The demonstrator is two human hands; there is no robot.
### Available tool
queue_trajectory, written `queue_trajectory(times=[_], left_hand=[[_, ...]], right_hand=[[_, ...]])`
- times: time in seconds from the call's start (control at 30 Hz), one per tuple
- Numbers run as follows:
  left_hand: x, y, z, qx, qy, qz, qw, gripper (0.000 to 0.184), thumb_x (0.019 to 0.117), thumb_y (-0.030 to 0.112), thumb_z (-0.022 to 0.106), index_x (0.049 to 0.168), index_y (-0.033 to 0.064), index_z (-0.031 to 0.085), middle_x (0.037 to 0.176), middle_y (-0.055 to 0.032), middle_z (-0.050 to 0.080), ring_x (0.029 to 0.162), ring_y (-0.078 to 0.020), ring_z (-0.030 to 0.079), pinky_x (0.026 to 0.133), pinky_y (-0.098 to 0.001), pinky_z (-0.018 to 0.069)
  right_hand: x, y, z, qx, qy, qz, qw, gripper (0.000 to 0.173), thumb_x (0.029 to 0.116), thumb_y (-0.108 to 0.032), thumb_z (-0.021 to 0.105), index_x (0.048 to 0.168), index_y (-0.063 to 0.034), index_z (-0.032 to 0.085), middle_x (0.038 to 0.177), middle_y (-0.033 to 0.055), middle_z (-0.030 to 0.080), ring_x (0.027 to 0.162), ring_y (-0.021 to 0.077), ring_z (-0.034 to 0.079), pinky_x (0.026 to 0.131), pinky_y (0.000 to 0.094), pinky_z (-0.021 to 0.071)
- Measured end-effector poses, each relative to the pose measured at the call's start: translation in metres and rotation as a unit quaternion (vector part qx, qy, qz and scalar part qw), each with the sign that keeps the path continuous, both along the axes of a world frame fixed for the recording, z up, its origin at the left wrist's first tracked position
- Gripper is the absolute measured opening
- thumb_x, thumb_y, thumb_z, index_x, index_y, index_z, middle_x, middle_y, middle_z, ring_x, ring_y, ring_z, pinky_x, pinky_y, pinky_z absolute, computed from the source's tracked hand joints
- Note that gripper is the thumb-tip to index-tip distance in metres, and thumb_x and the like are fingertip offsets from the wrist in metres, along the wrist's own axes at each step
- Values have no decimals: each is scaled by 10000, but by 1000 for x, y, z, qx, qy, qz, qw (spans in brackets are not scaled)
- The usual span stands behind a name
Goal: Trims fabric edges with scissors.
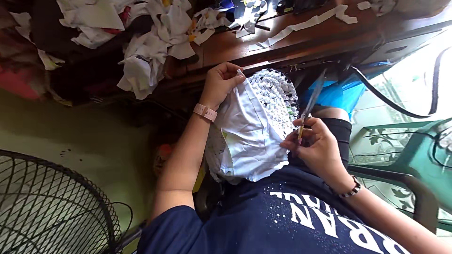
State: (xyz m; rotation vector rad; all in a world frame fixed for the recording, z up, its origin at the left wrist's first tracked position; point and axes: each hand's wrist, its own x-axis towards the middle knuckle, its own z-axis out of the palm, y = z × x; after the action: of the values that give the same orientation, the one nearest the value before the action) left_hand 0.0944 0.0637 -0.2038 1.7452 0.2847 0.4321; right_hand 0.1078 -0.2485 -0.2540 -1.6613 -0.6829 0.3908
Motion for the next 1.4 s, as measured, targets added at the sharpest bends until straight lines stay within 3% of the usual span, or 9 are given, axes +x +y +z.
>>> queue_trajectory(times=[0.1,0.17,0.27,0.4,0.8,0.93,1.0,1.07,1.4], left_hand=[[-4,2,0,5,16,-14,1000,287,876,4,763,1146,-14,666,932,-46,723,801,-77,687,761,-254,594],[-6,3,-1,-2,28,-19,999,311,878,-1,757,1173,-15,662,960,-58,725,814,-89,692,774,-266,599],[-9,3,-2,-12,35,-20,999,334,879,-23,745,1200,-13,653,976,-66,725,831,-95,694,786,-276,599],[-10,3,-4,-14,23,-28,999,367,869,-64,725,1224,-17,645,984,-79,719,832,-110,693,785,-286,601],[-8,3,-8,-23,21,-25,999,367,880,-75,699,1239,-24,635,980,-84,721,801,-112,690,753,-283,600],[-9,2,-8,-23,18,-21,999,358,883,-80,695,1233,-27,639,994,-85,717,807,-110,687,756,-277,598],[-9,1,-9,-27,16,-19,999,353,881,-85,692,1226,-27,642,987,-84,717,798,-111,686,750,-276,598],[-9,1,-9,-30,15,-17,999,349,881,-87,693,1221,-24,645,973,-79,718,788,-110,686,740,-275,598],[-10,2,-9,-29,18,-16,999,344,883,-91,688,1218,-24,645,986,-89,719,798,-117,689,744,-283,599]], right_hand=[[-9,10,4,-76,-51,34,995,585,775,-310,863,1234,-98,568,819,-31,725,693,81,693,619,300,598],[-11,16,-1,-133,-116,35,984,584,783,-364,850,1239,-100,601,836,-4,726,727,143,689,661,408,583],[-10,24,-5,-157,-164,24,974,521,777,-232,828,1235,-98,619,856,33,731,778,213,701,701,478,574],[-8,27,-10,-159,-139,34,977,521,769,-83,766,1265,-114,612,901,33,734,820,200,710,741,468,591],[1,13,-8,-131,-56,29,989,512,778,-80,739,1268,-107,590,894,10,737,742,96,699,673,319,598],[-3,18,-10,-138,-119,24,983,566,770,-254,836,1264,-112,600,921,8,734,830,134,700,750,374,586],[-4,23,-13,-142,-148,27,978,546,760,-213,824,1254,-106,620,931,25,729,872,177,702,792,430,589],[-5,26,-15,-146,-135,37,979,521,773,-168,805,1257,-113,620,950,27,734,889,170,709,819,420,593],[1,18,-8,-114,-12,38,993,554,753,-12,726,1278,-120,585,910,-8,739,765,75,700,686,283,598]])
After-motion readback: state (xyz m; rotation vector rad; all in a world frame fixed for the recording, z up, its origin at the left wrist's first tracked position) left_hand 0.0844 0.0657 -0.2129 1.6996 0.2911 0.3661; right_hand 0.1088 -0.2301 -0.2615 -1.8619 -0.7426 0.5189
